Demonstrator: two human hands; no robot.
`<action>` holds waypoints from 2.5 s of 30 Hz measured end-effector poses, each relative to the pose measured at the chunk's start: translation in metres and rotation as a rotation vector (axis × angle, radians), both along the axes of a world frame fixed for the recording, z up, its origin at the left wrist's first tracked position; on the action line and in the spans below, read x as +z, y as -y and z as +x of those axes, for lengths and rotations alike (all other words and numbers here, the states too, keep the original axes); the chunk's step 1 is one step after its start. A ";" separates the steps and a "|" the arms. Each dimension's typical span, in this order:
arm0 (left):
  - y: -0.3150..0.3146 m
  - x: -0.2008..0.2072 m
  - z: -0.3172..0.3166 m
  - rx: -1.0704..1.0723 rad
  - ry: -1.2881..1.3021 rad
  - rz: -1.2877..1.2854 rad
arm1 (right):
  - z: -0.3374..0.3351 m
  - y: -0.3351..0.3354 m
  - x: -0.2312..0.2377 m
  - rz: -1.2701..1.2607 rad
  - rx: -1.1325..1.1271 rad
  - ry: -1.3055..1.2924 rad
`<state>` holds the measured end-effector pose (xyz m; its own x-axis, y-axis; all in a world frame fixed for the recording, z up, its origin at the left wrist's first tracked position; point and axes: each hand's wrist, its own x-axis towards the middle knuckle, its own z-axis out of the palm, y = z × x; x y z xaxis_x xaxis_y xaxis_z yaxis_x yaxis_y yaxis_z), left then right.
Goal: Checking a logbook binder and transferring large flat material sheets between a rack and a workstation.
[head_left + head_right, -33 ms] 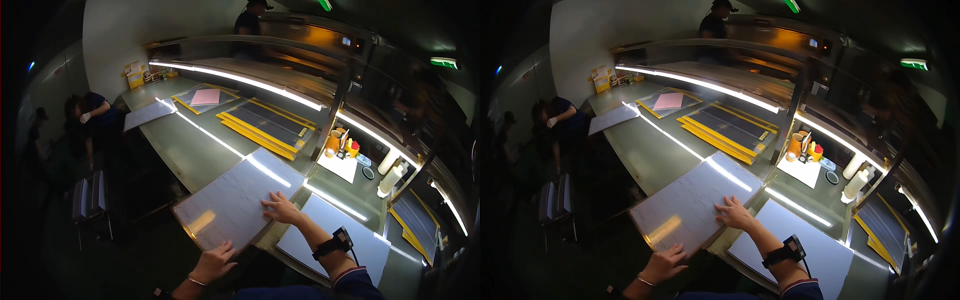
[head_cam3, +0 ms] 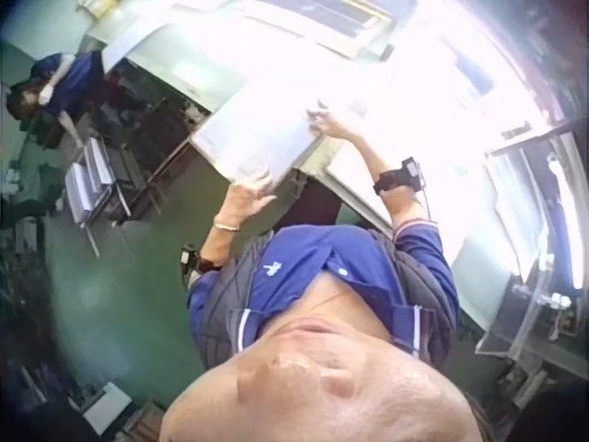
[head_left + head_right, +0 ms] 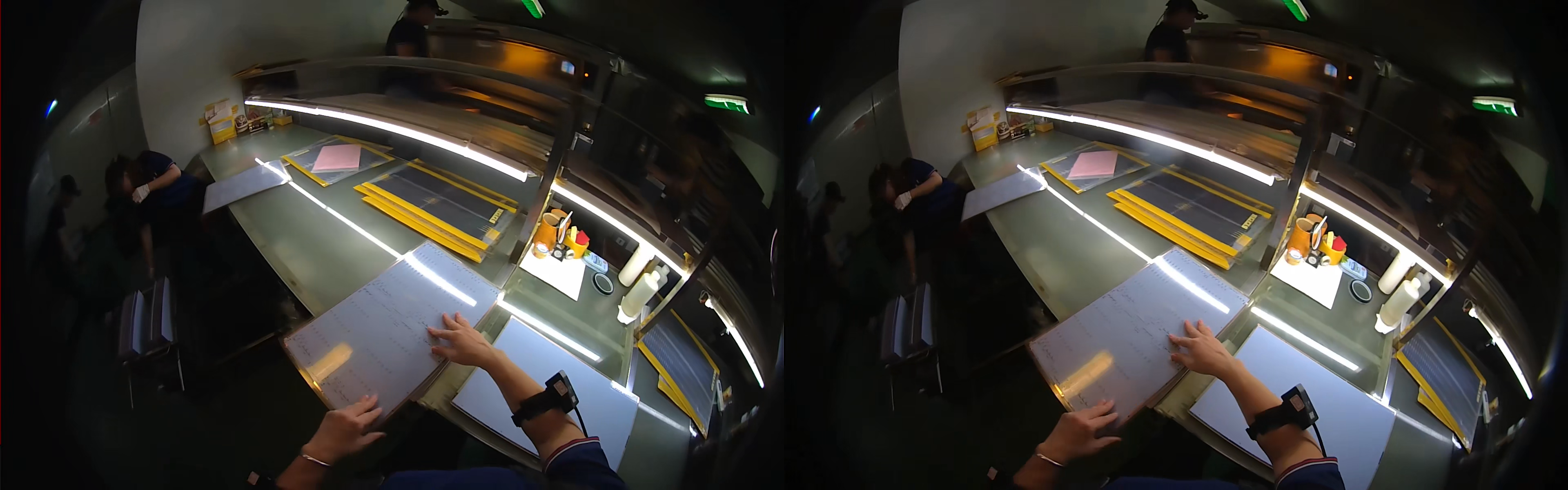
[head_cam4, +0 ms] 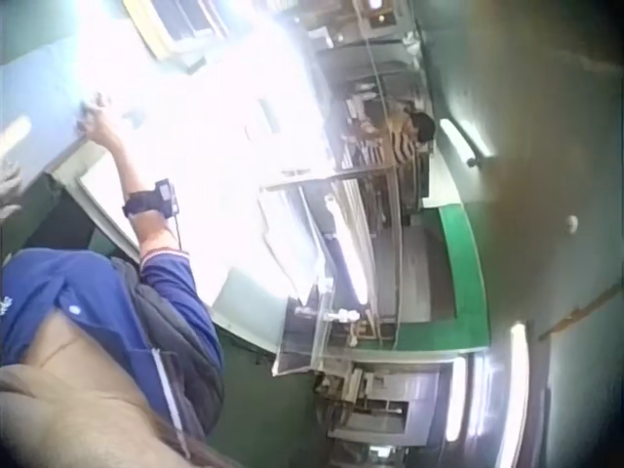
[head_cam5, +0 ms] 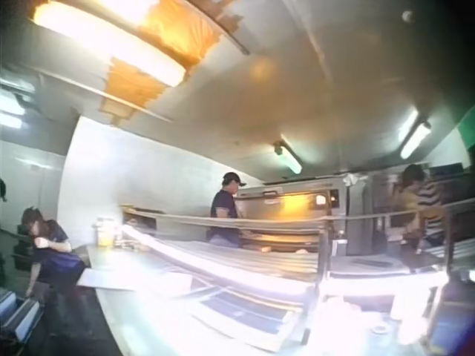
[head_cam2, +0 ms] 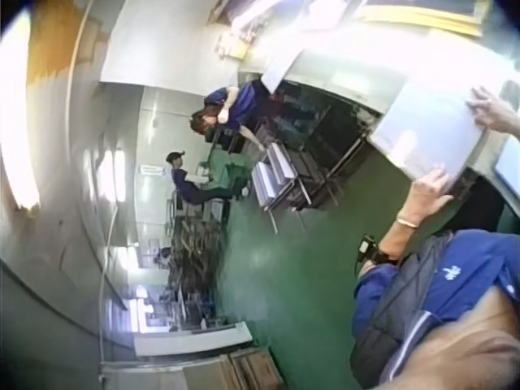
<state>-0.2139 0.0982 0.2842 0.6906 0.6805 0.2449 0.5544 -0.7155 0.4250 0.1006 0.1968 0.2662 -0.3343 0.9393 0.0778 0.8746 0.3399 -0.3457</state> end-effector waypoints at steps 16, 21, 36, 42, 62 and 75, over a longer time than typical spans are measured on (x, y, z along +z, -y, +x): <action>-0.002 -0.010 -0.040 -0.042 0.030 -0.164 | 0.001 -0.004 0.015 -0.050 0.013 -0.018; 0.003 -0.021 -0.039 -0.005 0.029 -0.153 | -0.006 0.001 0.018 -0.054 -0.009 0.046; 0.011 -0.033 -0.037 -0.126 0.125 0.051 | 0.003 -0.001 0.010 -0.036 0.020 -0.022; 0.024 -0.047 -0.037 -0.105 0.229 0.094 | 0.011 0.000 0.004 -0.020 0.054 -0.059; 0.019 -0.059 -0.038 -0.020 0.279 0.085 | 0.005 0.001 0.004 -0.009 0.016 -0.060; 0.023 -0.042 -0.022 0.078 0.352 0.030 | 0.005 -0.017 -0.012 0.084 0.093 -0.087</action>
<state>-0.2359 0.0755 0.2423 0.5066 0.7169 0.4791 0.4315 -0.6918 0.5789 0.1058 0.2133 0.2544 -0.4080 0.8936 0.1871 0.8060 0.4488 -0.3859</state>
